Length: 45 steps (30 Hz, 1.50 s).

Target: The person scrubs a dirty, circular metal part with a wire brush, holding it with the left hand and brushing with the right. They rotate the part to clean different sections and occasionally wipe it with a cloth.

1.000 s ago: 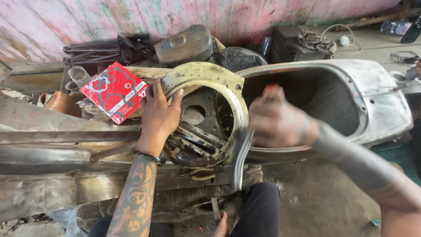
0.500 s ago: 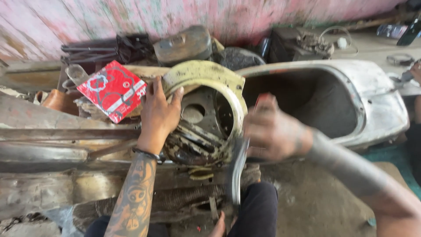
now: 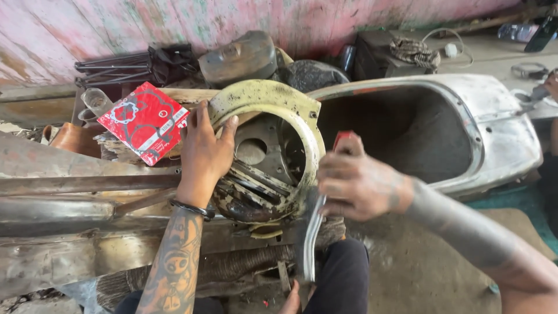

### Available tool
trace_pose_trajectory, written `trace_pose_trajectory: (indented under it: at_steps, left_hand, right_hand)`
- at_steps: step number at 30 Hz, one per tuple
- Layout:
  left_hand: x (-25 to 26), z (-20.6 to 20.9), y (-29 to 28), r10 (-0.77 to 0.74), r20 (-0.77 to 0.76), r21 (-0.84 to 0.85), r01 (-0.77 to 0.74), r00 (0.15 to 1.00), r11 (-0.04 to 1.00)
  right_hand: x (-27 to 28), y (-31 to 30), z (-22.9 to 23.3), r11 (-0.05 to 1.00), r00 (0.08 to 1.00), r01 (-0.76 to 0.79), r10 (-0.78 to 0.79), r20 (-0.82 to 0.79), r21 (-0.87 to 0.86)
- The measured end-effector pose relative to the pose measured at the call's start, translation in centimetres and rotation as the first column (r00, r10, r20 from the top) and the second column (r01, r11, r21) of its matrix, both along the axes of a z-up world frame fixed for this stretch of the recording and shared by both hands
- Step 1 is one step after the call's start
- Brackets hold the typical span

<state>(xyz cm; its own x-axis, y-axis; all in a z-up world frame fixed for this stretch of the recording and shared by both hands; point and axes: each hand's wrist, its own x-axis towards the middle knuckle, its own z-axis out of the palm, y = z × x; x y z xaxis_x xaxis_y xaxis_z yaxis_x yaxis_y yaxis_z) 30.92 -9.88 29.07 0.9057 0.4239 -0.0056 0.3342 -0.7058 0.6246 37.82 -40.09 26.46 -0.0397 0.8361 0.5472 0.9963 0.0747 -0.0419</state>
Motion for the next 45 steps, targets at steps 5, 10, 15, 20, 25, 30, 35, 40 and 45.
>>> trace_pose_trajectory:
  at_steps: [5, 10, 15, 20, 25, 30, 35, 40, 45]
  left_hand:
    - [0.1, -0.4, 0.1, 0.009, 0.068, 0.029, -0.011, 0.998, 1.000]
    - [-0.4, 0.0, -0.2, 0.012, 0.056, 0.021, -0.013, 0.998, 1.000]
    - [-0.2, 0.7, -0.3, 0.024, 0.034, 0.019, -0.025, 0.999, 1.000]
    - [0.1, 0.1, -0.2, 0.007, 0.029, 0.035, -0.008, 1.000, 0.999]
    - [-0.1, -0.7, 0.1, 0.001, 0.012, 0.047, -0.002, 1.000, 0.999]
    - [-0.3, 0.5, -0.2, 0.015, 0.023, 0.033, -0.016, 1.000, 0.999]
    - [-0.3, 1.0, -0.3, 0.011, -0.051, 0.035, -0.009, 0.999, 0.999]
    - [-0.4, 0.5, -0.1, -0.015, 0.004, 0.032, 0.015, 1.000, 0.999]
    - [0.2, 0.3, 0.1, 0.020, 0.025, 0.049, -0.022, 0.999, 0.999]
  right_hand:
    - [1.5, 0.0, 2.1, 0.990, 0.904, 0.116, -0.139, 0.403, 0.081]
    - [1.7, -0.3, 2.5, 0.983, 0.949, 0.177, -0.182, 0.258, 0.042]
    - [-1.2, 1.5, 2.2, 0.988, 0.952, 0.135, -0.149, 0.268, 0.071]
    - [1.3, -0.2, 3.2, 0.946, 0.860, 0.299, -0.323, 0.394, 0.125]
    - [0.2, -0.3, 2.2, 0.964, 0.924, 0.252, -0.264, 0.278, 0.079]
    - [-1.7, 0.4, 1.8, 0.971, 0.902, 0.220, -0.241, 0.359, 0.098]
    - [-0.1, 0.0, 3.0, 0.883, 0.794, 0.434, -0.470, 0.386, 0.181]
    - [-1.5, -0.4, 3.1, 0.911, 0.883, 0.403, -0.412, 0.224, 0.086]
    - [-2.1, -0.1, 2.7, 0.934, 0.840, 0.351, -0.347, 0.417, 0.068]
